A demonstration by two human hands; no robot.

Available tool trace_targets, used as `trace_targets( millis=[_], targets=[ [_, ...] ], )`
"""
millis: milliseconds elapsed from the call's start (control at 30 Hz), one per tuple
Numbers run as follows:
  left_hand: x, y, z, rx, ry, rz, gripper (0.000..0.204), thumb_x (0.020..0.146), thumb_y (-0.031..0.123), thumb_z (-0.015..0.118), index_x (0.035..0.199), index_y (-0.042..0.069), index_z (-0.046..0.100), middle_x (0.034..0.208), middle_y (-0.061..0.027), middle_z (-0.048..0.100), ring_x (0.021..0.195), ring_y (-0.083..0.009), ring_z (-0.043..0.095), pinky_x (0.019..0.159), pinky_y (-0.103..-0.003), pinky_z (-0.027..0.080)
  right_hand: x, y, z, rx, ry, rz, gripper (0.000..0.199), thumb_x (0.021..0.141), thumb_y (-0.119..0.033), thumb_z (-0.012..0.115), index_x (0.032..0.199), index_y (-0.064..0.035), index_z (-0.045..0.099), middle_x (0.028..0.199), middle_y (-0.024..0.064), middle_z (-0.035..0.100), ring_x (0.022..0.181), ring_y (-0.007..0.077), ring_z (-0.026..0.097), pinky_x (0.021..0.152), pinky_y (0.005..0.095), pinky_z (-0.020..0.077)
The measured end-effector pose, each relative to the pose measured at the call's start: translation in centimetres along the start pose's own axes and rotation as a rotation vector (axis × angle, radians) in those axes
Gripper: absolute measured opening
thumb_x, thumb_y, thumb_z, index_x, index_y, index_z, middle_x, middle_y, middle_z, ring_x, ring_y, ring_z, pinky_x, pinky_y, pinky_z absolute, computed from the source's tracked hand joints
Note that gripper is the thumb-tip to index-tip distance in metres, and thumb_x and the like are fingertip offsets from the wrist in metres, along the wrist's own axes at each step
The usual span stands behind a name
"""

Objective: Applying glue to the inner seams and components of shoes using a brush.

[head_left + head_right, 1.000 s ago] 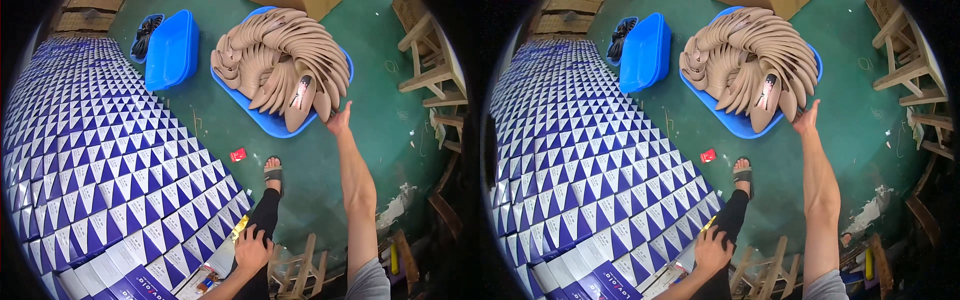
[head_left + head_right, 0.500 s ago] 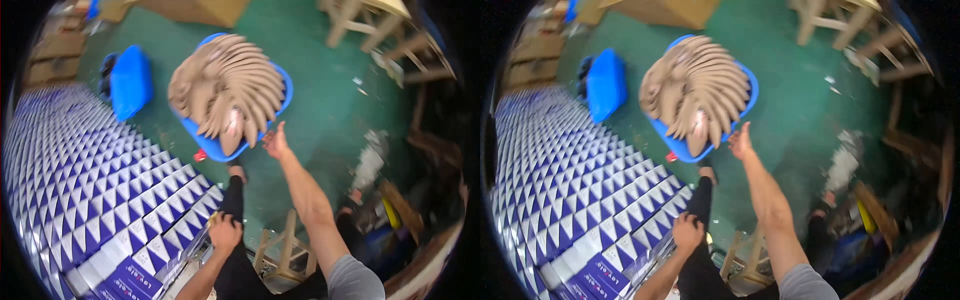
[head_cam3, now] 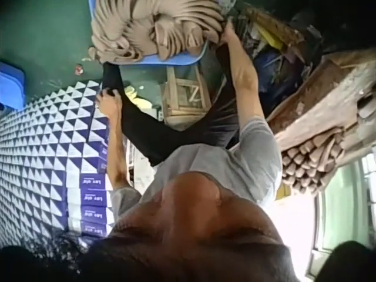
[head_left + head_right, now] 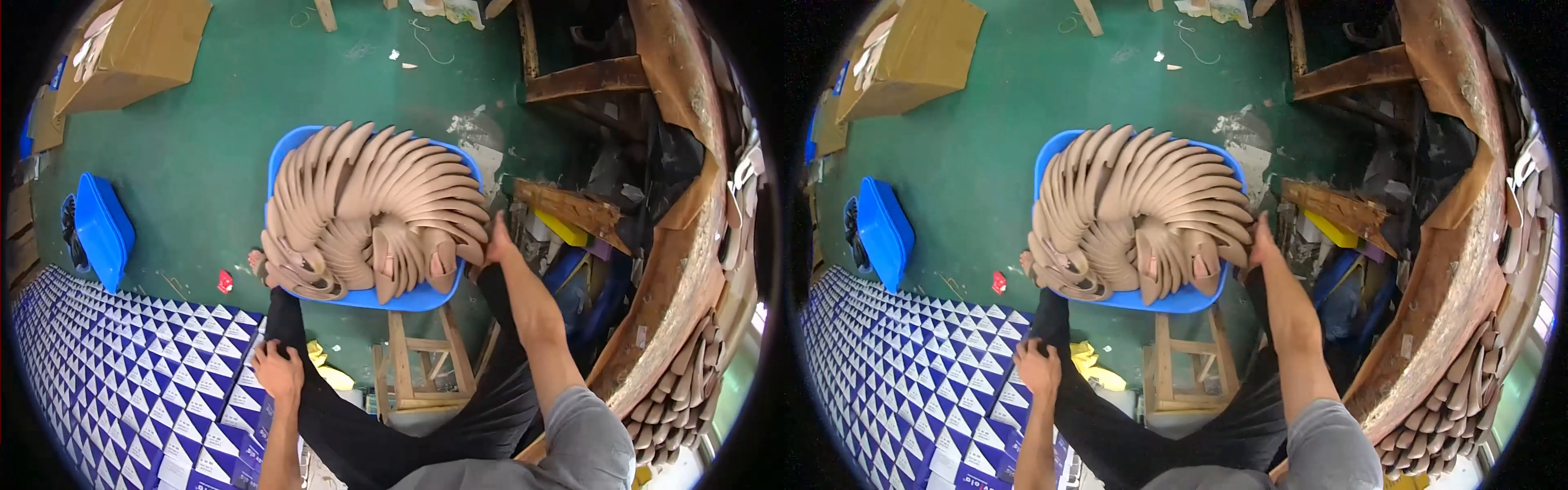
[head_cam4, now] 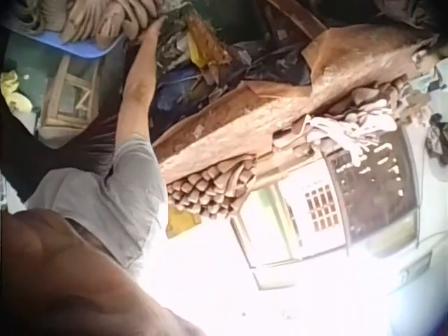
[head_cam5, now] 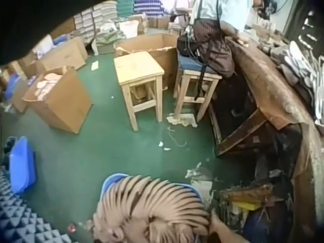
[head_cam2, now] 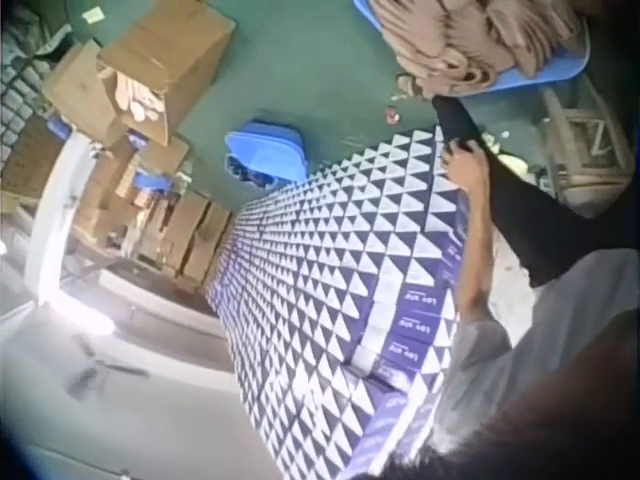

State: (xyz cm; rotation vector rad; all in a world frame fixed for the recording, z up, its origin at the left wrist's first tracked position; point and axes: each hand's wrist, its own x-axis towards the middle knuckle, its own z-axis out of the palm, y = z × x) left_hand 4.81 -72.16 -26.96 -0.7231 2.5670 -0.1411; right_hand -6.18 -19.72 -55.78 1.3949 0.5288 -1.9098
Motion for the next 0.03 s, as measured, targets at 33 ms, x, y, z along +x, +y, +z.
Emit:
trace_targets(
  millis=[33],
  targets=[
    [-0.03, 3.96, 1.66, -0.052, 0.012, 0.1, 0.038, 0.088, 0.028, 0.076, 0.121, 0.01, 0.078, 0.139, -0.0185, 0.067, 0.132, -0.0426, 0.059, 0.112, -0.054, 0.05, -3.89, -7.2, -9.97, 0.093, 0.008, -0.106, 0.108, 0.097, -0.096, 0.028, 0.178, -0.0237, 0.026, 0.173, 0.0182, 0.046, 0.162, 0.0441, 0.037, 0.131, 0.0679, 0.0299]
  ],
)
